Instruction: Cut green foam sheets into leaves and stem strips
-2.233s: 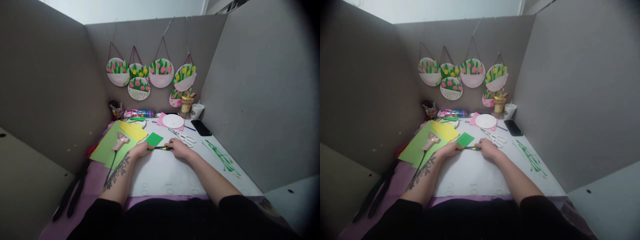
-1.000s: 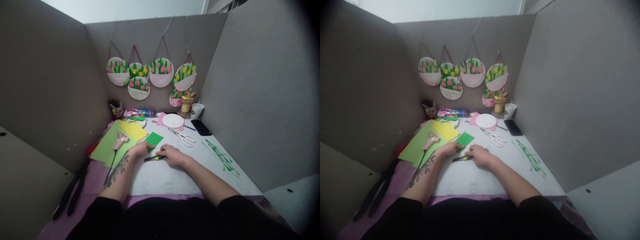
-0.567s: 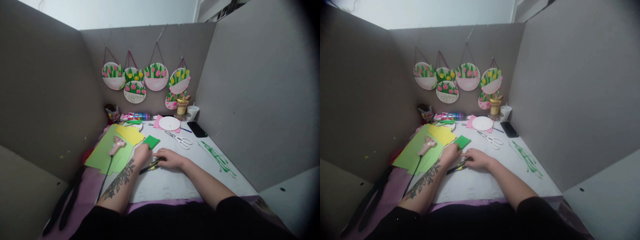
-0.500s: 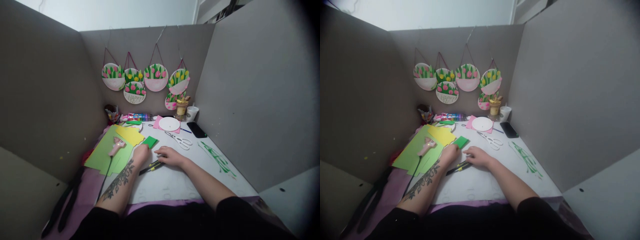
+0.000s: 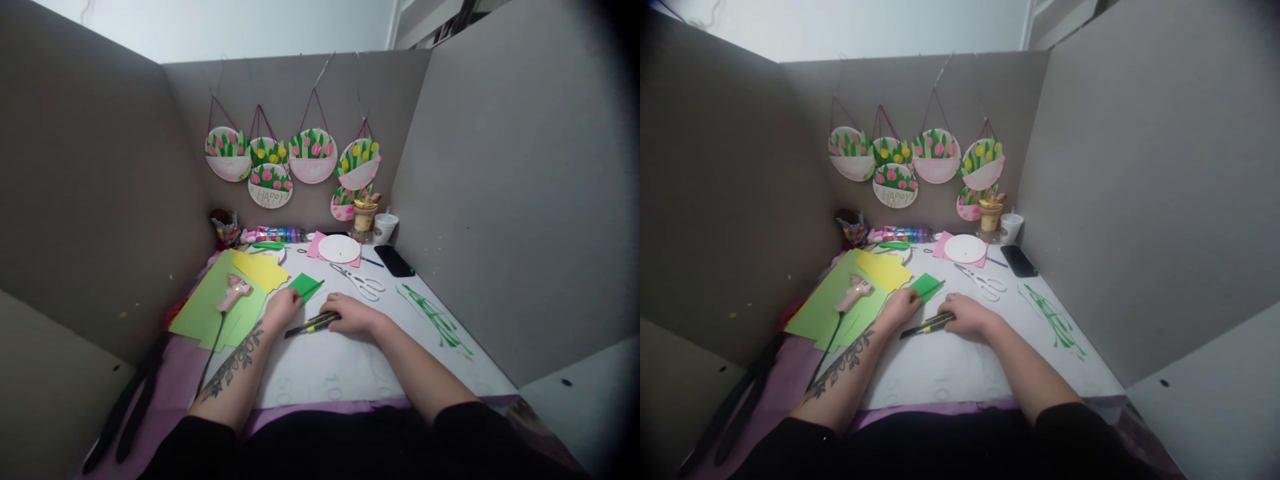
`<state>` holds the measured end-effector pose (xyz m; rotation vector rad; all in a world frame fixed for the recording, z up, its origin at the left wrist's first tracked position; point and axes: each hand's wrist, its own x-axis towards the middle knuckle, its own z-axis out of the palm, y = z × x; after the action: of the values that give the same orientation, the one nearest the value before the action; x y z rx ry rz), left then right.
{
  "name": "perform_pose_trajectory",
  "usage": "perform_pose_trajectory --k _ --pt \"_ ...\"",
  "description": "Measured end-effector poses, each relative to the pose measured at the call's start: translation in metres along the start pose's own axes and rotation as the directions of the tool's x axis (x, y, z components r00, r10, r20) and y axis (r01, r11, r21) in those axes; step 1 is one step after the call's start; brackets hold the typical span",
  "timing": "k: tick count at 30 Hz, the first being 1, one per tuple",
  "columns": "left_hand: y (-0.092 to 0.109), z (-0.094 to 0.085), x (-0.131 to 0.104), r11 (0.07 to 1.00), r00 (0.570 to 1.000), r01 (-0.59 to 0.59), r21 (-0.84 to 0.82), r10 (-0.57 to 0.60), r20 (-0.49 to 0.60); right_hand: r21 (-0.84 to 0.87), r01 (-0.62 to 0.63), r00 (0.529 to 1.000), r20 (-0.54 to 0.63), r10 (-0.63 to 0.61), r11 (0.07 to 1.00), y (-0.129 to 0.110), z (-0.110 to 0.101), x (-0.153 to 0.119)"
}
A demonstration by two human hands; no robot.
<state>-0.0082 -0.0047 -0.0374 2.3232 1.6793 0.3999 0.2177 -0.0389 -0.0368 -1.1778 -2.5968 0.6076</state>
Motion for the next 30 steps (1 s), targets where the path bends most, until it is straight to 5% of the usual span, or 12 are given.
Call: perform_pose_trajectory --k 3,6,9,13,18,22,26,30 --pt "-0.007 -0.006 0.005 0.992 0.994 -0.036 -0.12 0.024 -0.102 -0.084 -0.234 0.964 -0.152 0.219 0.969 0.017 -0.003 -0.002" --pt "-0.008 -0.005 0.008 0.97 0.983 -0.086 -0.229 0.045 -0.179 -0.024 -0.435 0.847 -0.35 0.4 0.9 0.028 -0.002 0.001" --pt "0.001 0.001 0.005 0.936 0.977 -0.185 -0.3 0.144 -0.154 0.29 -0.31 0.77 -0.482 0.418 0.906 0.025 0.004 0.009" --pt "0.01 0.004 0.0 0.917 0.97 -0.24 -0.32 0.217 -0.108 0.593 -0.097 0.746 -0.488 0.453 0.799 0.014 0.007 0.014" --pt "0.0 0.0 0.007 0.897 0.987 -0.065 -0.438 -0.006 -0.159 0.736 -0.055 0.645 -0.49 0.586 0.675 0.017 0.003 0.012" --pt "0.005 0.007 0.009 0.8 0.958 0.042 -0.598 -0.203 -0.203 0.846 0.039 0.563 -0.458 0.688 0.532 0.021 0.012 0.022" --pt "0.026 0.021 0.003 0.635 0.991 0.053 -0.771 -0.13 -0.04 0.868 0.082 0.597 -0.436 0.674 0.489 0.011 0.027 0.035" --pt "0.037 0.027 -0.002 0.568 0.978 0.076 -0.819 -0.203 -0.049 0.848 0.071 0.669 -0.431 0.605 0.525 -0.007 0.034 0.039"
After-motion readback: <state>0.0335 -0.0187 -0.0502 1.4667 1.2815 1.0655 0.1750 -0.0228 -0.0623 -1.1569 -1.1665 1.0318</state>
